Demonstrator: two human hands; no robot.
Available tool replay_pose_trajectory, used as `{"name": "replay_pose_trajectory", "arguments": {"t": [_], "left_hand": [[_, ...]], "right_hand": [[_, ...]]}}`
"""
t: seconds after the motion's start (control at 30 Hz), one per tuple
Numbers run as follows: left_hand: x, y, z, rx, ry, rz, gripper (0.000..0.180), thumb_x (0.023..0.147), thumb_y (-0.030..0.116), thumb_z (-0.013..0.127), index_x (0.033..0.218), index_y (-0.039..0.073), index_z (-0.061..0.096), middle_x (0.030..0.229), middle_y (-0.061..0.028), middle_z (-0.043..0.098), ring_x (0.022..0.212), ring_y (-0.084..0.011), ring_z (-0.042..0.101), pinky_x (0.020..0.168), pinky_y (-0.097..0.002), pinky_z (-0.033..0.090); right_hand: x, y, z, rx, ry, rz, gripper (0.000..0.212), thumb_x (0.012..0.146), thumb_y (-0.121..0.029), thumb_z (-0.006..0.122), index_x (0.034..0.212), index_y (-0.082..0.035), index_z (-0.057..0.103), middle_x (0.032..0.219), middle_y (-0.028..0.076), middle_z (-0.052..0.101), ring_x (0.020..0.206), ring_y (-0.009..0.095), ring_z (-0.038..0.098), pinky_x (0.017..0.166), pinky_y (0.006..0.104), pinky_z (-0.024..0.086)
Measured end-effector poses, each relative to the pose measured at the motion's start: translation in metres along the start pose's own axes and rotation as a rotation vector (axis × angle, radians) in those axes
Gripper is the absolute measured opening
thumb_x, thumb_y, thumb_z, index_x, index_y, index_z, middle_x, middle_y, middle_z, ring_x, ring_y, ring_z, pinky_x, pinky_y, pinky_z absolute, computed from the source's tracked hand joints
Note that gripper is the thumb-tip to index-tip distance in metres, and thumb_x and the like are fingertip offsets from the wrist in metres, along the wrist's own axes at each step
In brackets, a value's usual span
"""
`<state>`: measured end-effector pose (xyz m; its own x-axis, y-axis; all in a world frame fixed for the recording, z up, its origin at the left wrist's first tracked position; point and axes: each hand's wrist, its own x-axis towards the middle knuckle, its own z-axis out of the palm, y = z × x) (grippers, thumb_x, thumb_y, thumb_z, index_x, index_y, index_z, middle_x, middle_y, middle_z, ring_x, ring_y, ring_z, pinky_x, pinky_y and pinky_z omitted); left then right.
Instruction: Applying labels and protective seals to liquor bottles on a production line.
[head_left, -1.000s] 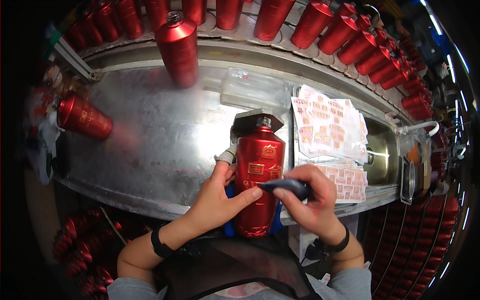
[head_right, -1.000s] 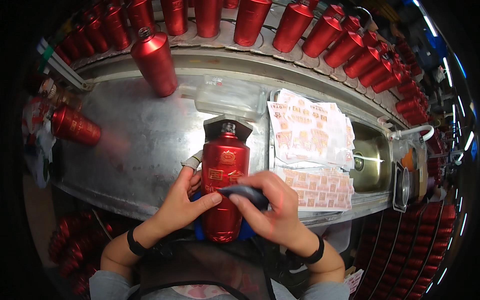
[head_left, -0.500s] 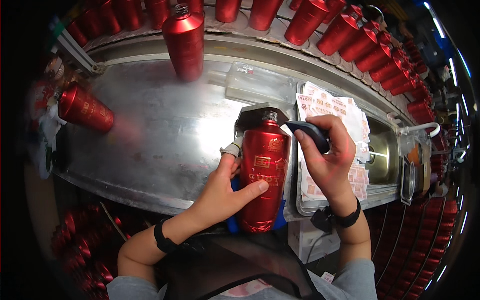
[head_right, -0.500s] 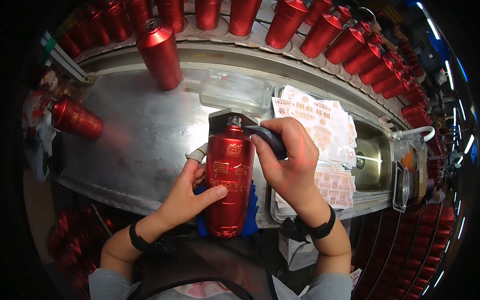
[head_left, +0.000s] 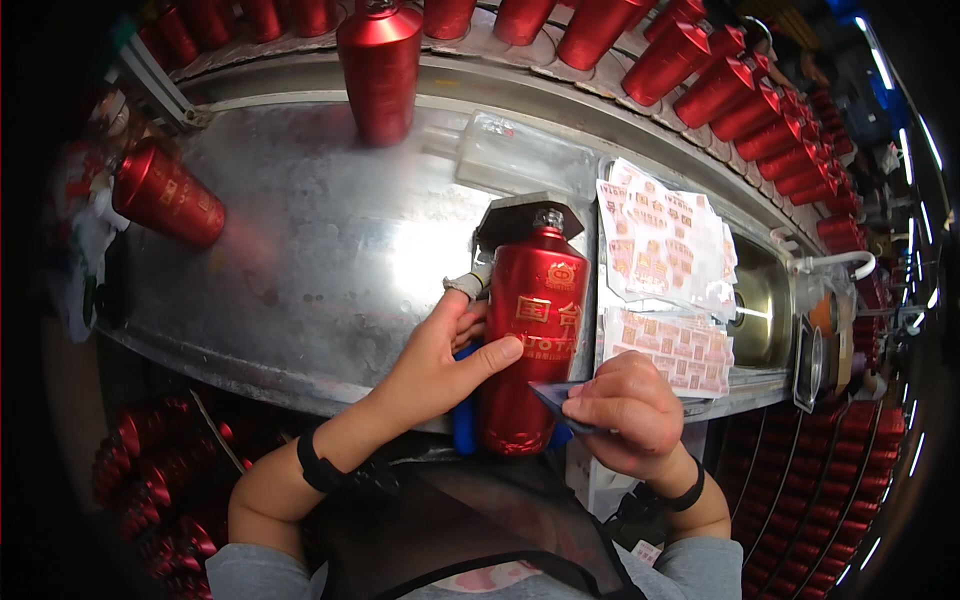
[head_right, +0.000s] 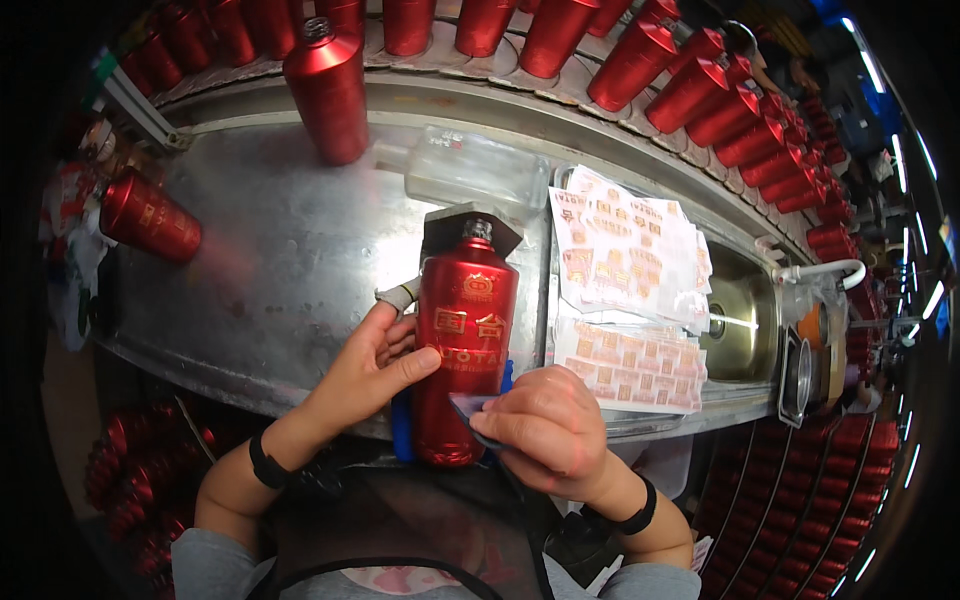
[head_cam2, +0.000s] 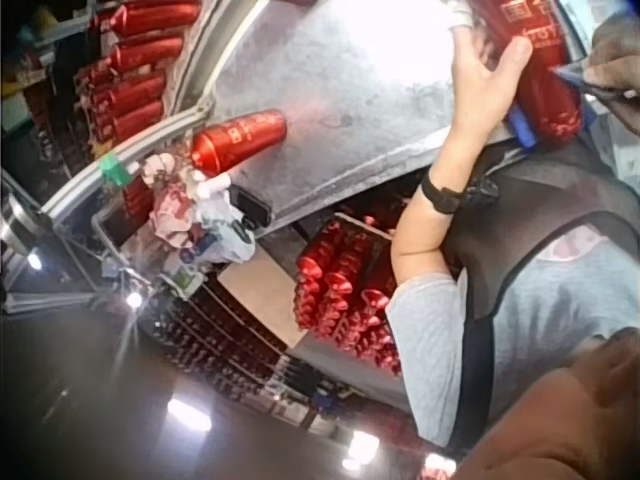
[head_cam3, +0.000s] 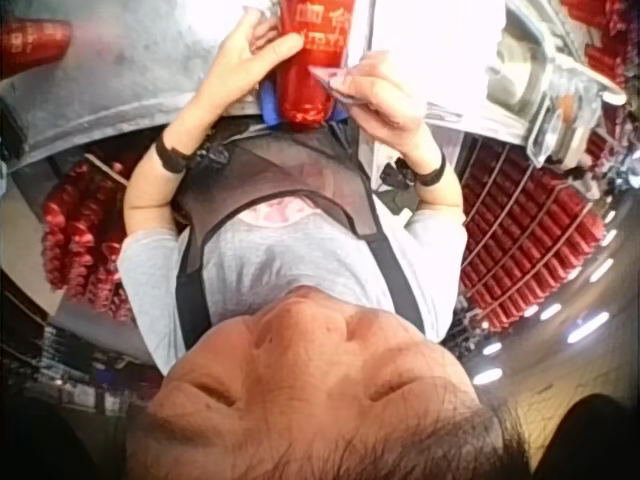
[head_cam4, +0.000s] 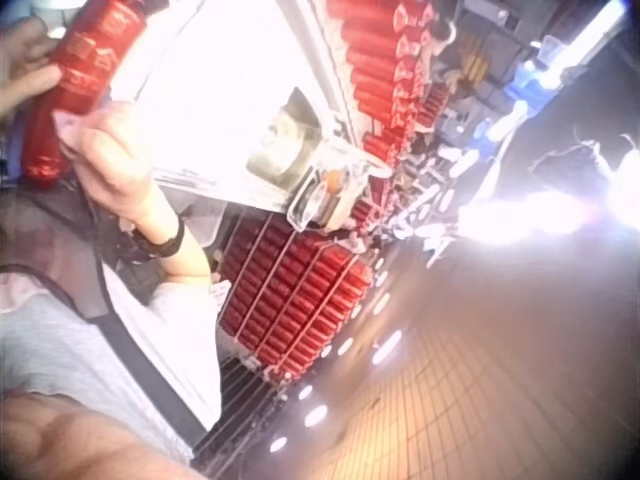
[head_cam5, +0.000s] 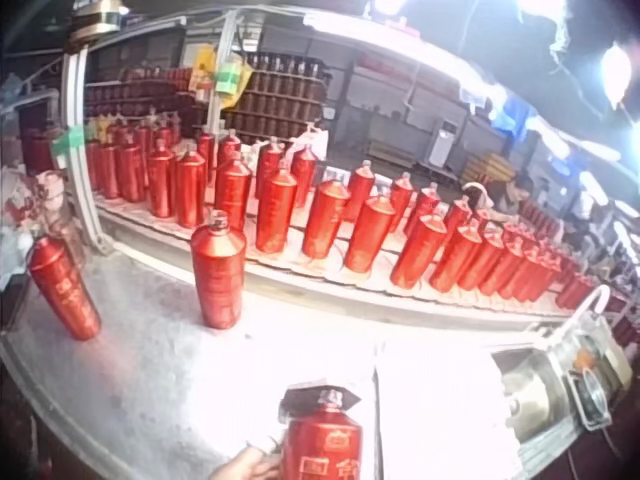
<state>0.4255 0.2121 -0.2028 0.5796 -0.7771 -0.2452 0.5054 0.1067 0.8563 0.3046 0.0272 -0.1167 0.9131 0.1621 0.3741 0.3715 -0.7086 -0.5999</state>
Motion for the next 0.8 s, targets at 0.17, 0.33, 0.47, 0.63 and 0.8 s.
{"name": "replay_pose_trajectory", "arguments": {"t": [0.17,0.33,0.47,0.63,0.8], "left_hand": [[-0.003,0.008,-0.016,-0.09,-0.038,-0.069,0.065,0.091,0.017,0.071,0.142,0.001,0.033,0.138,-0.0172,0.049,0.129,-0.023,0.049,0.11,-0.0375,0.037],[-0.001,-0.005,-0.028,-0.117,-0.104,-0.063,0.065,0.093,0.007,0.062,0.148,0.002,0.028,0.146,-0.0173,0.042,0.135,-0.0225,0.042,0.112,-0.0367,0.033],[-0.001,-0.002,-0.041,-0.268,-0.136,-0.096,0.059,0.096,0.005,0.052,0.149,0.0,0.026,0.149,-0.0156,0.04,0.137,-0.0209,0.04,0.113,-0.0345,0.032],[0.002,0.007,-0.044,-0.238,-0.138,-0.072,0.054,0.101,0.016,0.046,0.148,-0.003,0.029,0.145,-0.0153,0.045,0.135,-0.019,0.04,0.113,-0.0317,0.029],[-0.001,0.014,-0.041,-0.198,-0.122,-0.11,0.053,0.102,0.019,0.045,0.148,-0.004,0.03,0.145,-0.0147,0.045,0.134,-0.0184,0.041,0.112,-0.0317,0.03]], "right_hand": [[0.051,-0.002,0.016,-0.266,0.172,0.04,0.036,0.059,0.001,0.074,0.095,-0.005,0.071,0.084,0.007,0.062,0.075,0.025,0.058,0.066,0.0368,0.045],[0.038,-0.016,0.038,-0.321,-0.017,-0.159,0.032,0.063,-0.013,0.07,0.094,-0.007,0.073,0.094,0.004,0.061,0.083,0.023,0.057,0.069,0.0359,0.045],[0.06,-0.015,0.036,-0.436,0.128,-0.129,0.035,0.064,-0.013,0.069,0.098,-0.005,0.072,0.093,0.005,0.06,0.081,0.023,0.057,0.07,0.0371,0.045],[0.07,-0.023,0.058,-0.505,-0.159,-0.111,0.028,0.07,-0.016,0.068,0.097,-0.009,0.072,0.103,0.006,0.06,0.099,0.024,0.056,0.082,0.0401,0.045],[0.057,-0.022,0.048,-0.272,0.004,-0.139,0.032,0.062,-0.011,0.072,0.093,-0.007,0.071,0.093,0.006,0.063,0.082,0.024,0.058,0.069,0.0345,0.046]]}}
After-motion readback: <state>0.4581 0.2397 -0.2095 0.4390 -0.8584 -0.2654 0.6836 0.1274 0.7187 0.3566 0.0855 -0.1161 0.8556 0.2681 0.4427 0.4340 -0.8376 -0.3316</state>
